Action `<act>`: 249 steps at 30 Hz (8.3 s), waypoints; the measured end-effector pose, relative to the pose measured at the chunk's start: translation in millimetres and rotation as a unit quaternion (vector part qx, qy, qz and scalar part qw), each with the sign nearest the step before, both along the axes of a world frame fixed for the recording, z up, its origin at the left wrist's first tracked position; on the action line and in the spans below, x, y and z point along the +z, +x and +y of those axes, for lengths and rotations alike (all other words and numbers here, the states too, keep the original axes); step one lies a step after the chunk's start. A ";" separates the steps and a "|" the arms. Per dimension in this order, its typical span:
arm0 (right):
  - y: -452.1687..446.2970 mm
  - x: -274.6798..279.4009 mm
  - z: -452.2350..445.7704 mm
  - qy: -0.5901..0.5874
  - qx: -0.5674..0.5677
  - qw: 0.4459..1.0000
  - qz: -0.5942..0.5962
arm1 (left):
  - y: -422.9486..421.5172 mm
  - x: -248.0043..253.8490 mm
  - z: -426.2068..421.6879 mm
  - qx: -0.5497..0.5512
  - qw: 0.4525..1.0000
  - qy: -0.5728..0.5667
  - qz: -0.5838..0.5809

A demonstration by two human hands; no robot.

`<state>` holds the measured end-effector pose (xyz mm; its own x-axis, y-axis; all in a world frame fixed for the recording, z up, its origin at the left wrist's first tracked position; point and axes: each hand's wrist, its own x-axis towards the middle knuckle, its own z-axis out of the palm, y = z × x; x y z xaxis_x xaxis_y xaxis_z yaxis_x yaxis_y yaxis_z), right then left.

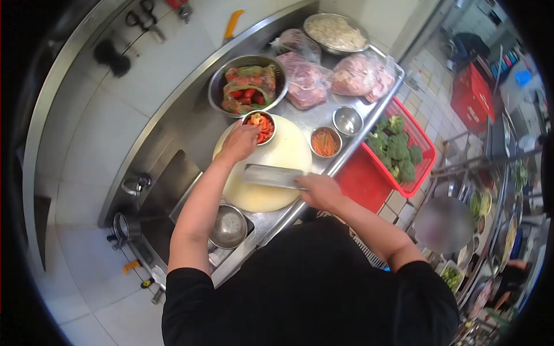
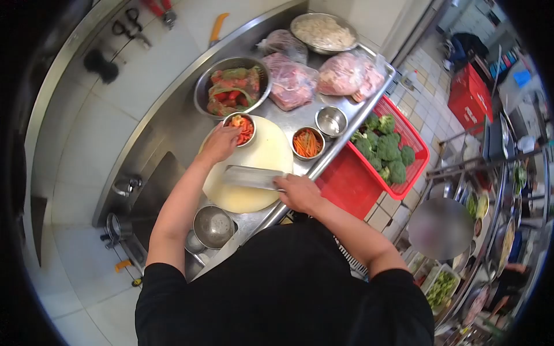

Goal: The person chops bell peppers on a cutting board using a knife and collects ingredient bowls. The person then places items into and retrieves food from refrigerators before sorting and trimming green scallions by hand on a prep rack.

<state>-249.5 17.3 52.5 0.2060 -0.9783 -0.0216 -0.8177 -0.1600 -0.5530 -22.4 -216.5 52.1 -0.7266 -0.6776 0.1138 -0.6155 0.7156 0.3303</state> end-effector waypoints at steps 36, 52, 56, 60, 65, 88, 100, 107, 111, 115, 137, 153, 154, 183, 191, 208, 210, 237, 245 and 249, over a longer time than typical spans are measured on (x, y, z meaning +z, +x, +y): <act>-77.1 69.1 208.1 -0.182 -0.363 0.897 -0.171 | -130.6 33.8 207.5 0.025 0.921 0.275 0.274; -198.0 69.5 448.0 -0.141 -0.403 0.894 -0.138 | -335.0 28.8 418.7 -0.210 0.933 0.247 0.157; -235.8 79.5 478.4 -0.120 -0.409 0.891 -0.154 | -385.0 34.7 446.4 -0.235 0.911 0.289 0.178; -279.3 78.4 486.9 -0.142 -0.423 0.875 -0.190 | -435.4 32.1 450.0 -0.205 0.898 0.358 0.152; -348.0 70.5 481.4 -0.147 -0.442 0.855 -0.230 | -508.2 21.7 437.7 -0.262 0.856 0.410 0.176; -742.4 108.9 300.3 -0.068 -0.234 0.929 -0.280 | -821.3 68.0 282.7 -0.153 0.864 0.416 0.238; -846.6 109.2 118.7 -0.034 0.075 0.959 -0.272 | -822.8 76.6 236.3 0.116 0.873 0.322 0.347; -855.7 101.1 28.8 -0.019 0.173 0.954 -0.246 | -827.3 60.8 198.8 0.235 0.818 0.320 0.417; -854.6 101.4 -16.2 -0.019 0.210 0.957 -0.201 | -819.8 47.3 170.7 0.256 0.816 0.281 0.436; -852.0 105.9 -57.0 -0.019 0.261 0.946 -0.190 | -820.8 65.3 153.0 0.294 0.822 0.255 0.416; -880.1 166.3 -427.9 -0.302 0.248 0.903 0.177 | -792.0 119.5 160.8 0.615 0.733 -0.027 0.290; -816.9 158.7 -444.1 -0.115 0.145 0.935 0.301 | -869.9 154.3 82.6 0.556 0.761 0.027 0.332; -821.3 154.3 -436.5 -0.118 0.113 0.953 0.257 | -861.2 147.4 84.2 0.527 0.756 0.046 0.385; -1312.6 -72.6 -152.3 -0.217 -0.558 0.760 -0.254 | -968.9 84.8 -93.4 0.292 0.869 0.178 0.357; -1247.1 -118.1 -283.5 0.125 -0.438 0.837 -0.304 | -1053.9 98.2 -168.4 0.338 0.861 0.148 0.351; -1121.6 45.5 -660.1 -0.166 -0.100 0.968 -0.162 | -1065.2 112.2 -160.9 0.479 0.798 0.046 0.363; -1127.2 48.1 -671.5 -0.136 -0.100 0.975 -0.144 | -1064.2 118.7 -158.7 0.502 0.774 0.089 0.377; -1148.8 82.5 -681.2 0.146 -0.102 0.858 -0.482 | -1051.8 106.8 -117.6 0.530 0.763 0.040 0.369; -1142.7 59.0 -689.9 0.059 -0.096 0.921 -0.372 | -1050.9 96.5 -107.5 0.528 0.796 -0.010 0.296; -1150.8 30.1 -704.2 -0.302 -0.011 0.952 -0.049 | -1054.6 99.9 -102.6 0.524 0.746 0.072 0.405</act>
<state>-1400.2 -686.9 82.7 0.1574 -0.8106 0.5640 -0.7738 -0.4561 -0.4395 -1077.0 -319.1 152.0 0.4779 -0.8728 0.0992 -0.3688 -0.0969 0.9244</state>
